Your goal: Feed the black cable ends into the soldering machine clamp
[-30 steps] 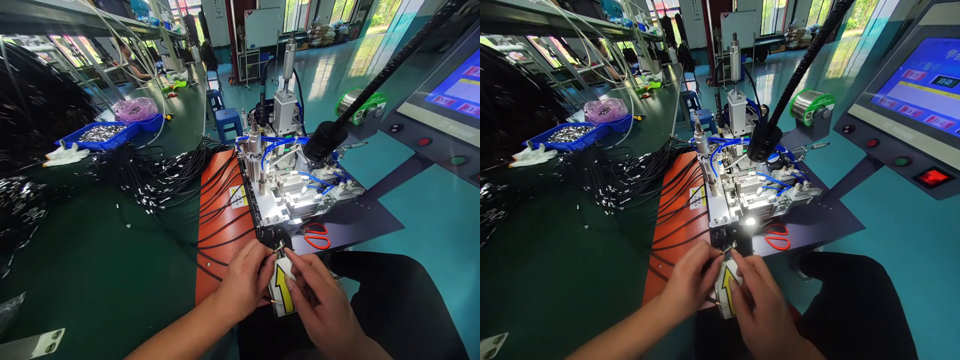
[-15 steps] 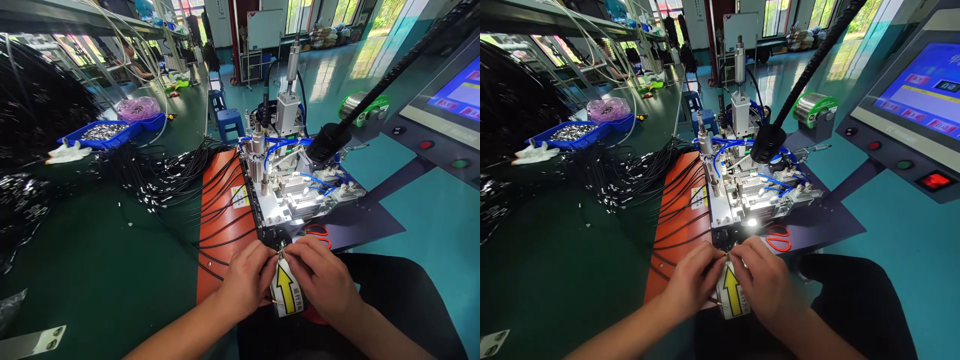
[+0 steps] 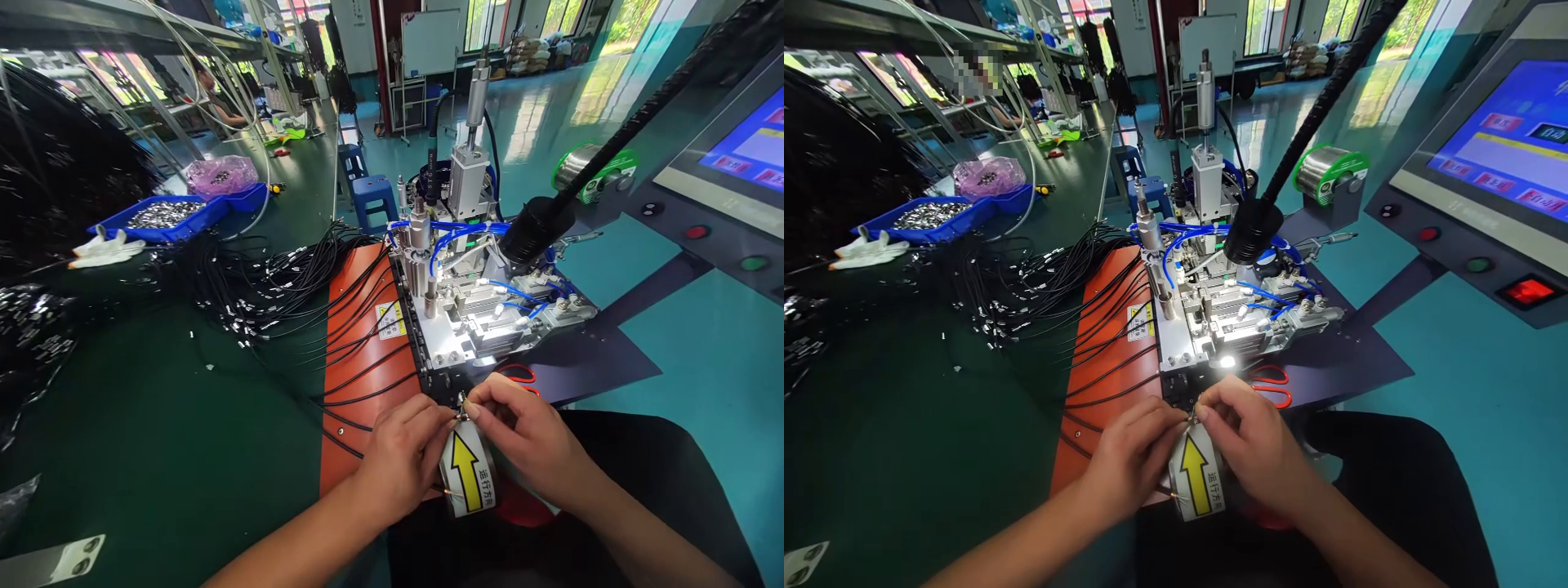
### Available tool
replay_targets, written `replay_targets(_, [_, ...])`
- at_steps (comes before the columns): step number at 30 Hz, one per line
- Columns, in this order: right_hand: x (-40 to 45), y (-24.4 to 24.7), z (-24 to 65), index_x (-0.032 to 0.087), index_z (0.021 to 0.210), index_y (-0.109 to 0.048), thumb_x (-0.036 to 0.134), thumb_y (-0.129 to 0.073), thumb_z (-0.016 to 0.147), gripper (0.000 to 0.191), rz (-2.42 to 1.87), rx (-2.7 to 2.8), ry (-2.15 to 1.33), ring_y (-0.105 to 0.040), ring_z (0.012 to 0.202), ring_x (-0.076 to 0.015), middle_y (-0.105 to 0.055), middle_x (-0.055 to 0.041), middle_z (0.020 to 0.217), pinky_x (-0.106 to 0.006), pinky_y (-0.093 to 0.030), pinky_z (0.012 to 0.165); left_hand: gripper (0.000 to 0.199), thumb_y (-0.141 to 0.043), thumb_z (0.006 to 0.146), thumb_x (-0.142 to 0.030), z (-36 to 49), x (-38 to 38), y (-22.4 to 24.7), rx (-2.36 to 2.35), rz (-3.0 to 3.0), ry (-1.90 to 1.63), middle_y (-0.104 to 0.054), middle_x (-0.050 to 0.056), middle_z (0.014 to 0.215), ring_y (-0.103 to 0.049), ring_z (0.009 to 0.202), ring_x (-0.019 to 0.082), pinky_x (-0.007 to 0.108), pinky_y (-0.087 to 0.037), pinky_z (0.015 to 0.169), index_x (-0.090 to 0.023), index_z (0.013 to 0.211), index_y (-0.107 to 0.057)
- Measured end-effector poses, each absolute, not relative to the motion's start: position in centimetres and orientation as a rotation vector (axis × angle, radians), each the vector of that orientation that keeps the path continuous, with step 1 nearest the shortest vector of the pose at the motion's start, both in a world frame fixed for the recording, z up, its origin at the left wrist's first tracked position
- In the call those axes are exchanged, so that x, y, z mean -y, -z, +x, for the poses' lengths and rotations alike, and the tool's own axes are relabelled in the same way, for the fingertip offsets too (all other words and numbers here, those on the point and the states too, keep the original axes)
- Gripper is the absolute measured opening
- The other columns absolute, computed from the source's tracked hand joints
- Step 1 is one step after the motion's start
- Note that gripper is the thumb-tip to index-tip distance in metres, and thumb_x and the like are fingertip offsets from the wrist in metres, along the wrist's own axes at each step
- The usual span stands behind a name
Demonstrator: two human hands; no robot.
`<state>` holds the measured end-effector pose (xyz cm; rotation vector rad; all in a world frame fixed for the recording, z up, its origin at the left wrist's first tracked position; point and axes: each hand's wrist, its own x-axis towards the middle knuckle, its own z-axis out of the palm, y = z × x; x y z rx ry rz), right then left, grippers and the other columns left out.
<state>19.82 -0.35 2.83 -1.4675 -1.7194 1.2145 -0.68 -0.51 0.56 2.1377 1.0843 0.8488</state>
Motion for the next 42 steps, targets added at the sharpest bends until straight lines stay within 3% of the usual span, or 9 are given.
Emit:
replay_targets(6, [-0.1, -2.9, 21.0, 0.023, 0.094, -0.064, 0.05, -0.051, 0.097, 0.03, -1.458, 1.658, -1.331, -0.057, 0.075, -0.0179, -0.063, -0.0011, 0.081, -0.03, -0.046, 0.067, 0.017, -0.051, 0.1, -0.02, -0.5, 0.4, -0.8, -1.095, 2.138, -0.87, -0.061, 0.005, 0.082, -0.057, 0.074, 0.015, 0.026, -0.047, 0.068, -0.017, 0.101, -0.068])
replay_targets(20, [-0.4, -3.3, 20.2, 0.022, 0.081, -0.062, 0.043, -0.053, 0.096, 0.027, -1.491, 1.72, -1.356, -0.05, 0.068, -0.0149, -0.056, 0.0022, 0.072, -0.028, -0.041, 0.064, 0.018, -0.051, 0.1, -0.02, -0.4, 0.4, -0.6, -1.115, 2.143, -0.872, -0.061, 0.006, 0.082, -0.058, 0.074, 0.016, 0.026, -0.047, 0.068, -0.016, 0.1, -0.068])
replay_targets(34, [-0.6, -2.6, 20.2, 0.02, 0.085, -0.064, 0.05, -0.051, 0.097, 0.035, -1.38, 1.533, -1.452, -0.052, 0.071, -0.0146, -0.058, 0.0007, 0.076, -0.027, -0.043, 0.065, 0.016, -0.051, 0.1, -0.019, -0.3, 0.4, -0.9, -1.124, 2.133, -0.879, -0.063, 0.005, 0.081, -0.058, 0.074, 0.015, 0.025, -0.047, 0.067, -0.016, 0.097, -0.066])
replay_targets(39, [-0.7, -2.1, 20.5, 0.02, 0.091, -0.065, 0.046, -0.07, 0.086, 0.027, -1.355, 1.492, -1.548, -0.05, 0.069, -0.0138, -0.055, 0.0019, 0.075, -0.026, -0.042, 0.063, 0.016, -0.05, 0.1, -0.019, -0.3, 0.5, -1.0, -1.13, 2.133, -0.898, -0.063, 0.005, 0.081, -0.058, 0.072, 0.015, 0.026, -0.046, 0.066, -0.017, 0.094, -0.065])
replay_targets(42, [-0.7, -1.7, 20.4, 0.019, 0.091, -0.066, 0.045, -0.071, 0.085, 0.026, -1.348, 1.499, -1.566, -0.047, 0.066, -0.0124, -0.053, 0.0031, 0.072, -0.025, -0.038, 0.058, 0.016, -0.049, 0.1, -0.019, -0.3, 0.5, -0.9, -1.12, 2.14, -0.908, -0.063, 0.005, 0.081, -0.057, 0.072, 0.015, 0.025, -0.046, 0.065, -0.017, 0.094, -0.064])
